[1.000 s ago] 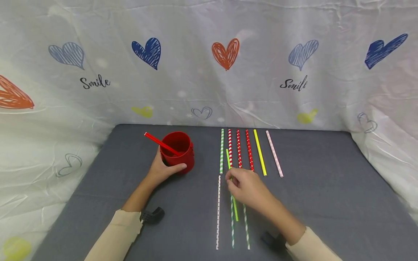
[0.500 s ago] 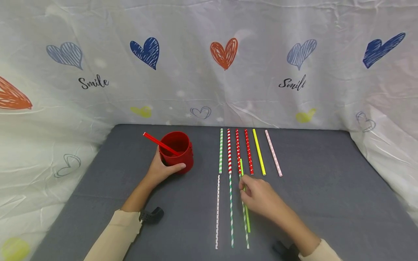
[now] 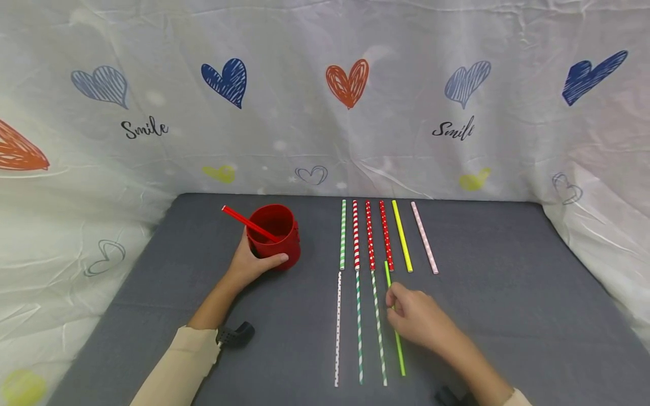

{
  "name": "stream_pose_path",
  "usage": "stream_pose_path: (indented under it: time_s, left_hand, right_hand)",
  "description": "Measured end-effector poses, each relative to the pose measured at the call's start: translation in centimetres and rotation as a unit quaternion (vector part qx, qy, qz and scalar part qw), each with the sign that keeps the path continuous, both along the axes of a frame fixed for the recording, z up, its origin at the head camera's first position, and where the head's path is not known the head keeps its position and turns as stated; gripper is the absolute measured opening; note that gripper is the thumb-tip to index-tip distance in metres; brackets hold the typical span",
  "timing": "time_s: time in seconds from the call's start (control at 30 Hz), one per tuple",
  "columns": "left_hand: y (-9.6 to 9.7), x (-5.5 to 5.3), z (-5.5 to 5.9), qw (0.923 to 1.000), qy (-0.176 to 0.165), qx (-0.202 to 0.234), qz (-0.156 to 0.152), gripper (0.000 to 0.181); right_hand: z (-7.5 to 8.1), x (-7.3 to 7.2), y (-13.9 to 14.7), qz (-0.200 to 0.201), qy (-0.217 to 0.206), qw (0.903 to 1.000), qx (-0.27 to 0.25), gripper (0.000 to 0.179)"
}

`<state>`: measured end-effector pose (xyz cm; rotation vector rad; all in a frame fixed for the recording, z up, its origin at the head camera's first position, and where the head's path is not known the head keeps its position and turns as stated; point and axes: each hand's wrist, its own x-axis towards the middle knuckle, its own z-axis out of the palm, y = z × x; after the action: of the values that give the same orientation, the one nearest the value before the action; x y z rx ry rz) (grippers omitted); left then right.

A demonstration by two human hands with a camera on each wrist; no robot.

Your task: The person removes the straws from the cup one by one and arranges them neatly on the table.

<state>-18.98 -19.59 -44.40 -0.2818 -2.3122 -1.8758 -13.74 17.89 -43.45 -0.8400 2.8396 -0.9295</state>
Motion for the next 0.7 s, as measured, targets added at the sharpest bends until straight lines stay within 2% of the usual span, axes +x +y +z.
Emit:
stream_pose_path:
  time_s: [0.27,0.43,0.7]
  left_hand:
    - [0.1,0.0,0.1,1.0,-0.003,-0.001,-0.006,0.091]
    - [0.0,0.0,0.2,1.0,0.002,0.002,-0.003,0.092]
    - [0.0,0.1,0.3,1.0,-0.002,-0.001,-0.005,0.092]
  right_hand:
    - [-0.8,1.4,0.2,-0.012,0.002,0.9995,0.029,0.022]
    - [-0.8,1.5,0.3,-0.029,0.01,0.9986,0.043,0.021]
    - [-0.7,1.4,0.4,-0.03,0.008,0.9983,0.05,0.021]
